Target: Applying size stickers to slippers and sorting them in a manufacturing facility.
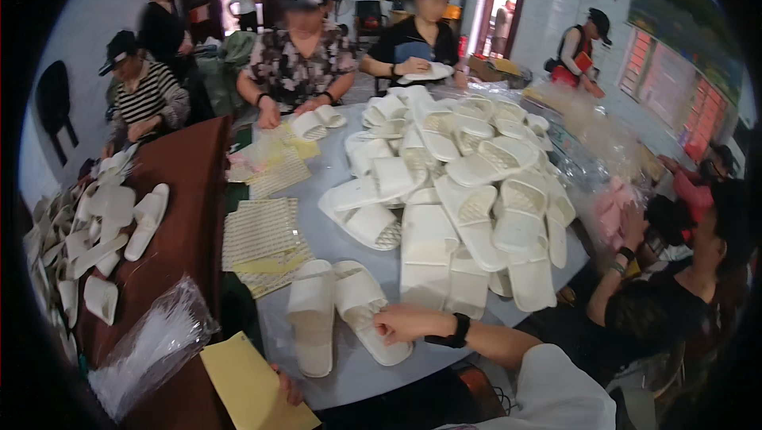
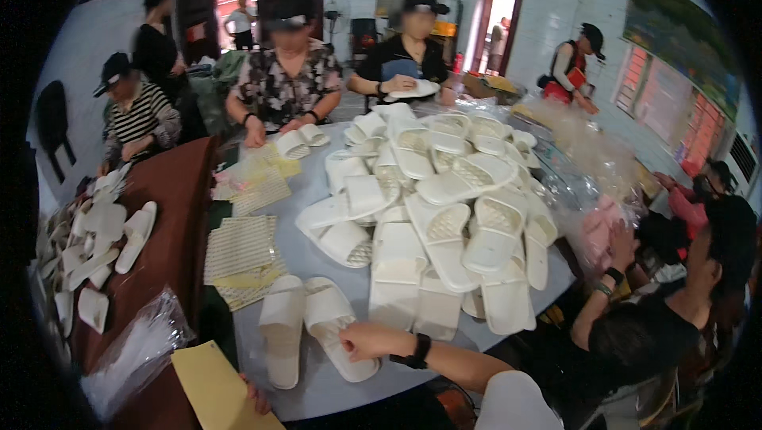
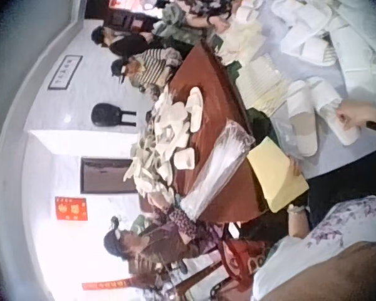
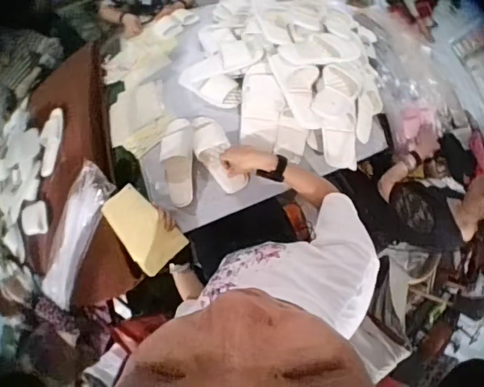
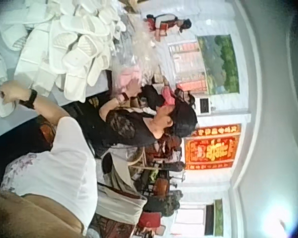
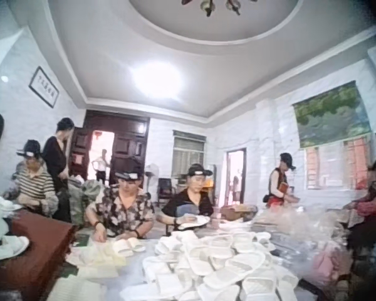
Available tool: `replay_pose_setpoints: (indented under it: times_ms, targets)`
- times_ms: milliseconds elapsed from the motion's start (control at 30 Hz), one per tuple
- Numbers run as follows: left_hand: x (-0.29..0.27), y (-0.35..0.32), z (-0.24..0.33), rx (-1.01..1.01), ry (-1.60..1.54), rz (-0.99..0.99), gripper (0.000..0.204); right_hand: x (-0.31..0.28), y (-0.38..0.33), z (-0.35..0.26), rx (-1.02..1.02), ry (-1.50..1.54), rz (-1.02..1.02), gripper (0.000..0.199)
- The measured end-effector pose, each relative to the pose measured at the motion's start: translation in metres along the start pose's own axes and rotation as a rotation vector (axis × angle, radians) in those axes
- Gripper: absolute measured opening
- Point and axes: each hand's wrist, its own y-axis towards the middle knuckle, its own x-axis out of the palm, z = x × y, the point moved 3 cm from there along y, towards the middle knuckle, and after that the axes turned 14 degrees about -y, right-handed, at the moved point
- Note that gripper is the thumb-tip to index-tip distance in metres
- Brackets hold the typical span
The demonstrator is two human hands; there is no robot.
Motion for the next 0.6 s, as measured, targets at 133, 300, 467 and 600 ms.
replay_pose_setpoints:
  times_ms: [133, 300, 467, 600]
  targets:
    - [0.008, -0.012, 0.004, 0.044, 0.027, 0.039, 0.054, -0.005, -0.003, -0.007, 0.034, -0.1, 0.028, 0.02]
    - [0.011, -0.025, 0.007, 0.088, 0.035, 0.064, 0.053, -0.05, 0.005, -0.026, 0.066, -0.176, 0.466, 0.046]
    - [0.013, -0.019, 0.001, 0.116, 0.005, 0.058, 0.053, -0.026, 0.034, 0.0, -0.085, -0.407, 0.494, 0.075]
    - [0.012, -0.023, -0.006, 0.159, -0.033, 0.082, 0.053, -0.03, 0.06, 0.016, 0.007, -0.287, 0.355, 0.069]
